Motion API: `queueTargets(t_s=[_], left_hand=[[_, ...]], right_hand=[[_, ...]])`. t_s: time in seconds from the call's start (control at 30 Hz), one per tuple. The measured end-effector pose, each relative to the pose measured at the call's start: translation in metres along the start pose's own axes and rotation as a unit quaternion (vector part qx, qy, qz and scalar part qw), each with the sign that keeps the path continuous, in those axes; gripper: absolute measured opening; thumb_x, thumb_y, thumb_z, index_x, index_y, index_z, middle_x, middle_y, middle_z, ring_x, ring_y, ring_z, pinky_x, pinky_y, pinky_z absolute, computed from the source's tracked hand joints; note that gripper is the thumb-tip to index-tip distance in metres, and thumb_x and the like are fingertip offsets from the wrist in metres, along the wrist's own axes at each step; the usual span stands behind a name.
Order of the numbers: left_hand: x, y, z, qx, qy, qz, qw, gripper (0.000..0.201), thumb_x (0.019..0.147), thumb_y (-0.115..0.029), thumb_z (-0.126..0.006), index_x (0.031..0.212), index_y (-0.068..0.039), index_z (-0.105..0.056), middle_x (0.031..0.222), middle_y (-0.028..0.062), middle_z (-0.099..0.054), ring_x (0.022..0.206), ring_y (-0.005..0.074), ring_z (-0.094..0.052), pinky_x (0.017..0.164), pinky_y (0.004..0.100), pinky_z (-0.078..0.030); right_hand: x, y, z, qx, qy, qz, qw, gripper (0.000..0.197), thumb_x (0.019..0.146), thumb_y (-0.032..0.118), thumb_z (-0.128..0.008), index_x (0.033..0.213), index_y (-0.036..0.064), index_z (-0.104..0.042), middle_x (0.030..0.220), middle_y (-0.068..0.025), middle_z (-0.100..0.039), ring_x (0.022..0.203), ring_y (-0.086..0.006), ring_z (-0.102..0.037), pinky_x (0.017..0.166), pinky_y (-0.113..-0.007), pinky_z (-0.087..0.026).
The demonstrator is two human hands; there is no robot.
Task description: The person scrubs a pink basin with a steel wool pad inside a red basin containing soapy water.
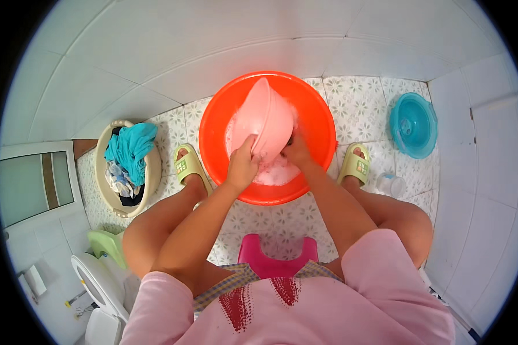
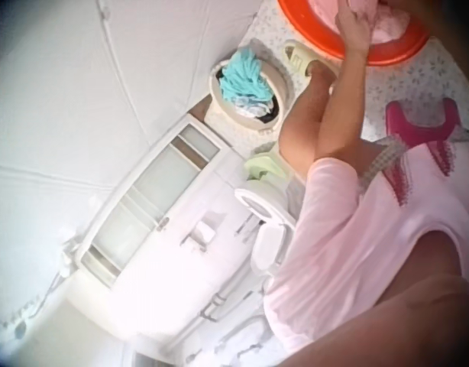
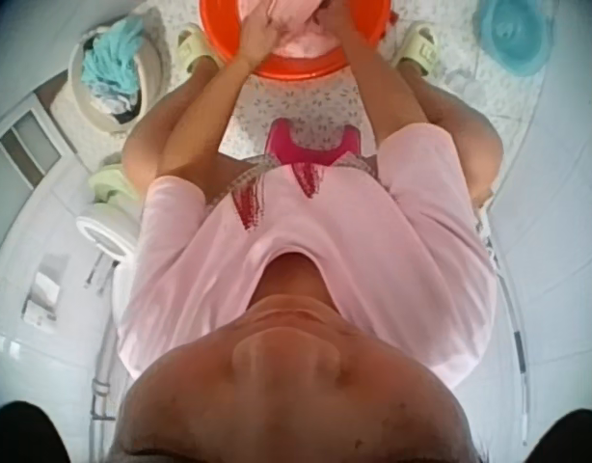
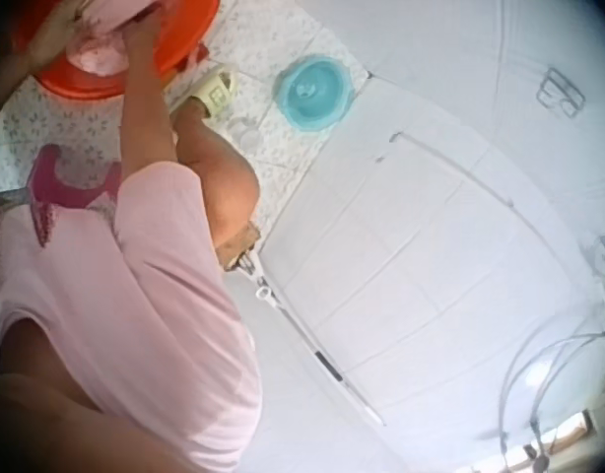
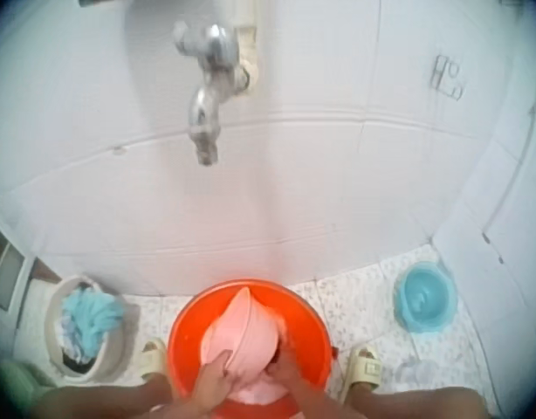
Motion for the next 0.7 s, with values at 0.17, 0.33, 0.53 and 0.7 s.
queueTargets(t_s=[0.17, 0.33, 0.53, 0.7], left_hand=[[0.006, -0.033, 0.058, -0.262, 0.073, 0.005, 0.962, 0.064, 0.07, 0.014, -0.058, 0.13, 0.001, -0.04, 0.117, 0.01, -0.059, 0.105, 0.0225, -0.06, 0.091, 0.0331, -0.048], [-0.019, -0.101, 0.08, -0.479, 0.237, 0.067, 0.842, 0.089, 0.059, 0.02, -0.042, 0.142, -0.01, -0.031, 0.125, 0.0085, -0.051, 0.116, 0.02, -0.052, 0.096, 0.0323, -0.043], [-0.043, -0.132, 0.094, -0.525, 0.291, 0.057, 0.798, 0.094, 0.056, 0.019, -0.036, 0.145, -0.012, -0.027, 0.129, 0.0079, -0.047, 0.119, 0.0187, -0.049, 0.097, 0.031, -0.042], [-0.04, -0.127, 0.095, -0.534, 0.279, 0.059, 0.796, 0.095, 0.055, 0.019, -0.036, 0.144, -0.011, -0.027, 0.125, 0.0067, -0.048, 0.117, 0.0172, -0.05, 0.096, 0.0301, -0.042]], right_hand=[[-0.015, 0.164, 0.122, 0.268, -0.167, -0.059, 0.947, 0.031, 0.077, 0.007, -0.068, 0.102, 0.001, -0.051, 0.089, -0.0123, -0.056, 0.083, -0.0263, -0.057, 0.075, -0.038, -0.048], [-0.028, 0.249, 0.167, 0.125, -0.079, 0.236, 0.961, 0.034, 0.081, 0.013, -0.066, 0.111, 0.0017, -0.054, 0.115, -0.0161, -0.052, 0.11, -0.0308, -0.05, 0.091, -0.038, -0.042], [-0.047, 0.283, 0.171, 0.039, -0.019, 0.32, 0.947, 0.036, 0.089, 0.017, -0.055, 0.122, 0.0026, -0.052, 0.122, -0.0166, -0.054, 0.117, -0.0331, -0.048, 0.097, -0.039, -0.039], [-0.038, 0.288, 0.167, 0.121, -0.013, 0.193, 0.974, 0.032, 0.085, 0.011, -0.059, 0.116, 0.0012, -0.053, 0.118, -0.0149, -0.057, 0.114, -0.0309, -0.052, 0.096, -0.042, -0.04]])
Point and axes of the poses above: each hand's wrist, its own x-axis towards the middle knuckle, its own z-axis out of the back of the hand, y = z × x, the point moved 4 cm from there along x, towards the middle knuckle
